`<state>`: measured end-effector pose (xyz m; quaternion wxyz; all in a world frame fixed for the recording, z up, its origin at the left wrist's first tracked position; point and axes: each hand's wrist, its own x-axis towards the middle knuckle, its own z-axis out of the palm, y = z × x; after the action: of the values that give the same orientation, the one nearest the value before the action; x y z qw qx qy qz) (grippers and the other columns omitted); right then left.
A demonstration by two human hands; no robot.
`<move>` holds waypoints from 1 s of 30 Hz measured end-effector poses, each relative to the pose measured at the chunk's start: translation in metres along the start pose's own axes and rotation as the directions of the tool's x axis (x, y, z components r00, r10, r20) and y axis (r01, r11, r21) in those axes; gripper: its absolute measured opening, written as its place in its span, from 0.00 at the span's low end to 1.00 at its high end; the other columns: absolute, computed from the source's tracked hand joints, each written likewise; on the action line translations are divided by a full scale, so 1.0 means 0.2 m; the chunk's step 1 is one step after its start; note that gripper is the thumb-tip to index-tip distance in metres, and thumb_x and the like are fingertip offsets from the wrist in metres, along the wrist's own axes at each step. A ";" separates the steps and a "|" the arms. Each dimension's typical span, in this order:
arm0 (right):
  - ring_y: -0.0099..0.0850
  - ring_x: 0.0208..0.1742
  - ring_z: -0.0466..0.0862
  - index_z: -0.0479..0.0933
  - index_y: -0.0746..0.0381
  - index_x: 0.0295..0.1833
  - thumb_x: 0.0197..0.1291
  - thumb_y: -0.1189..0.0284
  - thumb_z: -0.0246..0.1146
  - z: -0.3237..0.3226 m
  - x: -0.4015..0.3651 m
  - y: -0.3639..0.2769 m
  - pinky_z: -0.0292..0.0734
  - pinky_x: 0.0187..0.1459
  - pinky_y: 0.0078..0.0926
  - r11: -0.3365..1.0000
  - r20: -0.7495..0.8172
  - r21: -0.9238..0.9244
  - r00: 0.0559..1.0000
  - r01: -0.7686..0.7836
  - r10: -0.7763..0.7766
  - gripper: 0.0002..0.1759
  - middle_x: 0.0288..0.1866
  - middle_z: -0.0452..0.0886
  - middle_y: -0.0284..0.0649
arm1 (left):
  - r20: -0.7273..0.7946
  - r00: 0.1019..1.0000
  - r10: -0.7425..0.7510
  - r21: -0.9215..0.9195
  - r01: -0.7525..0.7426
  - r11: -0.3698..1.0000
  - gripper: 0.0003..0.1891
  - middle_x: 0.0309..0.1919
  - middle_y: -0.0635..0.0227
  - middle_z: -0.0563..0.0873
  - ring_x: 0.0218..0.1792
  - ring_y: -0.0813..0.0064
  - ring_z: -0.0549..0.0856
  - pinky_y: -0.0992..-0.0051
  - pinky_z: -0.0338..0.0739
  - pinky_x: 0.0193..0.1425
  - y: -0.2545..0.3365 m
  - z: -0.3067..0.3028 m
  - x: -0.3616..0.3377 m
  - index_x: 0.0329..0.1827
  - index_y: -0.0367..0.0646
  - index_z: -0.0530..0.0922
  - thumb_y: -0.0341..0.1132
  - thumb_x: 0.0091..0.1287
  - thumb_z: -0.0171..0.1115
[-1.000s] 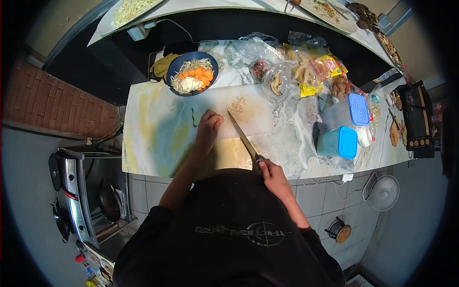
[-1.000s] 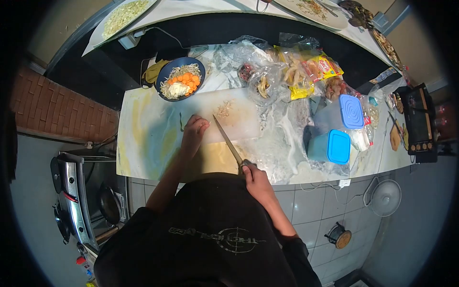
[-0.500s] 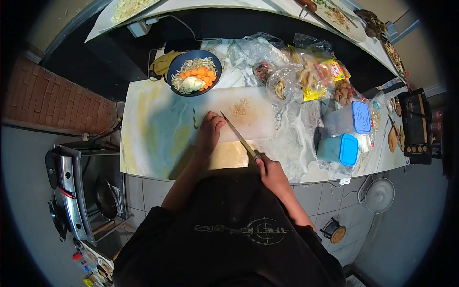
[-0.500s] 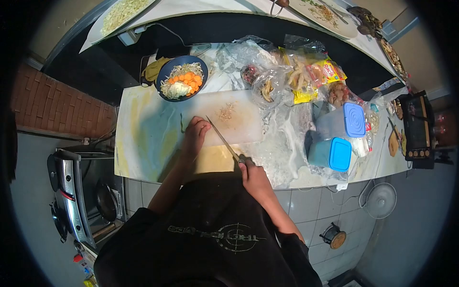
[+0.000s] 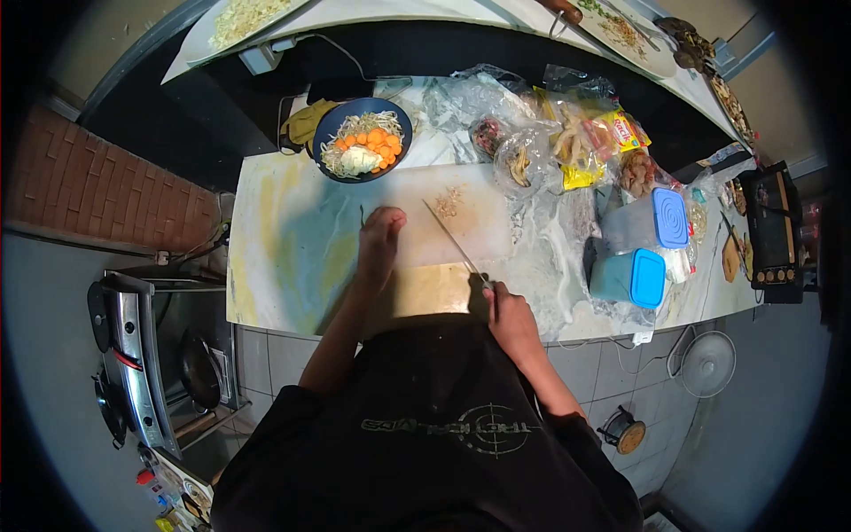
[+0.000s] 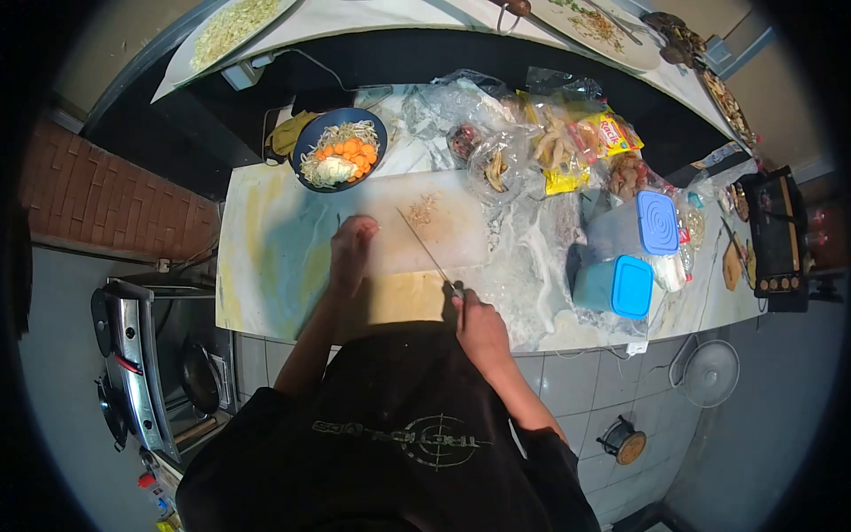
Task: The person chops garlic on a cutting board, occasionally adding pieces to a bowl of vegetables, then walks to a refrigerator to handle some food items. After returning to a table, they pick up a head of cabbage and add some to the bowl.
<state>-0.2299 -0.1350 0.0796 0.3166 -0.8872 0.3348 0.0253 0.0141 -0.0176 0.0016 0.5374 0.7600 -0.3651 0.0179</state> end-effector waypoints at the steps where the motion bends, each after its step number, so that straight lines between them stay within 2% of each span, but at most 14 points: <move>1: 0.63 0.34 0.82 0.74 0.69 0.44 0.75 0.63 0.52 -0.01 0.00 0.02 0.77 0.36 0.58 1.000 -0.016 0.025 1.000 -0.014 0.015 0.17 0.28 0.80 0.64 | -0.008 1.000 0.006 0.007 -0.006 1.000 0.04 0.35 0.58 0.83 0.37 0.57 0.84 0.65 0.78 0.44 0.02 -0.04 0.06 0.40 0.38 0.80 0.23 0.64 0.64; 3: 0.64 0.34 0.81 0.74 0.69 0.43 0.75 0.64 0.52 -0.03 -0.01 0.03 0.76 0.36 0.59 0.996 -0.036 0.085 0.999 -0.003 0.006 0.17 0.27 0.79 0.65 | -0.097 0.989 -0.111 0.040 0.116 0.992 0.07 0.34 0.59 0.85 0.35 0.59 0.84 0.66 0.79 0.43 0.06 -0.16 0.19 0.43 0.38 0.80 0.23 0.63 0.64; 6: 0.66 0.36 0.79 0.74 0.70 0.42 0.75 0.64 0.52 -0.03 -0.02 0.03 0.72 0.35 0.59 0.981 -0.071 0.194 0.997 0.005 0.009 0.17 0.27 0.78 0.66 | -0.139 0.990 -0.013 0.136 0.032 0.990 0.07 0.35 0.59 0.86 0.35 0.62 0.84 0.68 0.78 0.43 -0.03 -0.31 0.42 0.45 0.38 0.81 0.24 0.65 0.63; 8: 0.63 0.33 0.78 0.75 0.70 0.38 0.76 0.64 0.53 -0.03 -0.03 0.03 0.71 0.33 0.49 0.969 -0.103 0.249 0.994 -0.011 0.038 0.19 0.25 0.77 0.60 | -0.080 0.997 0.006 0.140 0.005 0.990 0.06 0.36 0.58 0.86 0.37 0.59 0.84 0.66 0.77 0.45 -0.14 -0.37 0.55 0.43 0.37 0.82 0.27 0.65 0.63; 12: 0.61 0.31 0.79 0.76 0.71 0.39 0.76 0.63 0.53 -0.03 -0.04 0.04 0.71 0.32 0.46 0.963 -0.102 0.268 0.994 -0.021 0.050 0.20 0.24 0.77 0.59 | -0.010 0.992 0.124 0.302 -0.116 0.946 0.04 0.35 0.58 0.85 0.39 0.57 0.83 0.63 0.76 0.49 -0.33 -0.44 0.73 0.38 0.38 0.83 0.29 0.65 0.63; 14: 0.58 0.29 0.79 0.76 0.70 0.39 0.76 0.62 0.53 -0.04 -0.06 0.03 0.71 0.32 0.44 0.958 -0.088 0.285 0.994 -0.036 0.064 0.20 0.24 0.77 0.58 | -0.011 0.993 0.117 0.479 -0.097 0.873 0.04 0.34 0.58 0.84 0.41 0.55 0.83 0.61 0.75 0.52 -0.38 -0.45 0.81 0.36 0.39 0.84 0.29 0.63 0.63; 15: 0.58 0.29 0.79 0.76 0.70 0.39 0.76 0.62 0.53 -0.04 -0.06 0.04 0.71 0.32 0.44 0.957 -0.092 0.287 0.994 -0.033 0.062 0.20 0.24 0.77 0.58 | 0.015 0.998 0.054 0.522 -0.054 0.851 0.05 0.35 0.59 0.84 0.43 0.56 0.83 0.61 0.75 0.52 -0.40 -0.44 0.85 0.39 0.41 0.85 0.29 0.61 0.66; 17: 0.64 0.33 0.78 0.74 0.70 0.38 0.75 0.64 0.53 -0.04 -0.06 0.04 0.70 0.32 0.54 0.946 -0.104 0.325 0.994 -0.009 0.046 0.19 0.25 0.77 0.63 | 0.048 0.998 0.030 0.497 -0.050 0.866 0.07 0.36 0.59 0.84 0.43 0.56 0.83 0.62 0.75 0.53 -0.44 -0.41 0.92 0.40 0.42 0.85 0.29 0.59 0.67; 19: 0.64 0.33 0.78 0.74 0.70 0.38 0.75 0.64 0.53 -0.03 -0.06 0.05 0.70 0.33 0.54 0.941 -0.103 0.338 0.993 -0.019 0.057 0.19 0.25 0.77 0.62 | 0.114 0.993 0.030 0.497 -0.083 0.864 0.11 0.38 0.59 0.84 0.44 0.57 0.83 0.62 0.77 0.53 -0.44 -0.37 0.98 0.42 0.43 0.85 0.29 0.55 0.71; 21: 0.64 0.33 0.78 0.74 0.70 0.38 0.75 0.64 0.53 -0.03 -0.06 0.05 0.70 0.33 0.54 0.936 -0.102 0.350 0.992 -0.033 0.073 0.19 0.25 0.77 0.62 | 0.141 0.990 0.027 0.477 -0.092 0.874 0.10 0.37 0.59 0.84 0.43 0.57 0.84 0.62 0.78 0.52 -0.48 -0.34 1.04 0.41 0.42 0.85 0.29 0.56 0.70; 23: 0.54 0.27 0.80 0.77 0.70 0.39 0.76 0.63 0.53 -0.03 -0.06 0.06 0.72 0.32 0.42 0.944 -0.104 0.326 0.991 -0.043 0.081 0.20 0.23 0.77 0.56 | 0.160 0.987 -0.003 0.442 -0.068 0.894 0.05 0.36 0.56 0.86 0.40 0.56 0.87 0.61 0.80 0.48 -0.53 -0.31 1.08 0.38 0.39 0.85 0.27 0.59 0.66; 26: 0.53 0.26 0.79 0.77 0.70 0.39 0.76 0.63 0.53 -0.02 -0.04 0.07 0.71 0.31 0.42 0.948 -0.111 0.315 0.989 -0.054 0.093 0.20 0.23 0.77 0.56 | 0.134 0.990 -0.039 0.477 -0.030 0.878 0.05 0.35 0.53 0.87 0.39 0.55 0.88 0.60 0.81 0.47 -0.57 -0.31 1.10 0.36 0.38 0.85 0.27 0.62 0.62; 27: 0.53 0.26 0.79 0.77 0.70 0.39 0.76 0.63 0.53 -0.02 -0.04 0.08 0.71 0.31 0.42 0.947 -0.110 0.318 0.989 -0.056 0.095 0.20 0.23 0.77 0.56 | 0.134 0.986 -0.095 0.457 0.023 0.889 0.05 0.34 0.51 0.87 0.39 0.53 0.88 0.59 0.80 0.47 -0.54 -0.32 1.09 0.36 0.38 0.84 0.26 0.63 0.60; 30: 0.52 0.25 0.79 0.77 0.70 0.39 0.75 0.62 0.54 -0.03 -0.02 0.07 0.71 0.31 0.41 0.946 -0.096 0.319 0.991 -0.062 0.098 0.20 0.23 0.77 0.56 | 0.115 0.986 -0.119 0.457 0.054 0.888 0.05 0.34 0.51 0.87 0.40 0.51 0.87 0.59 0.80 0.47 -0.50 -0.35 1.08 0.39 0.37 0.82 0.27 0.65 0.59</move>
<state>-0.2426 -0.1446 0.0773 0.4337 -0.8110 0.3872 -0.0649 0.2564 -0.0592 0.0410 0.3194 0.8790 -0.3532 0.0249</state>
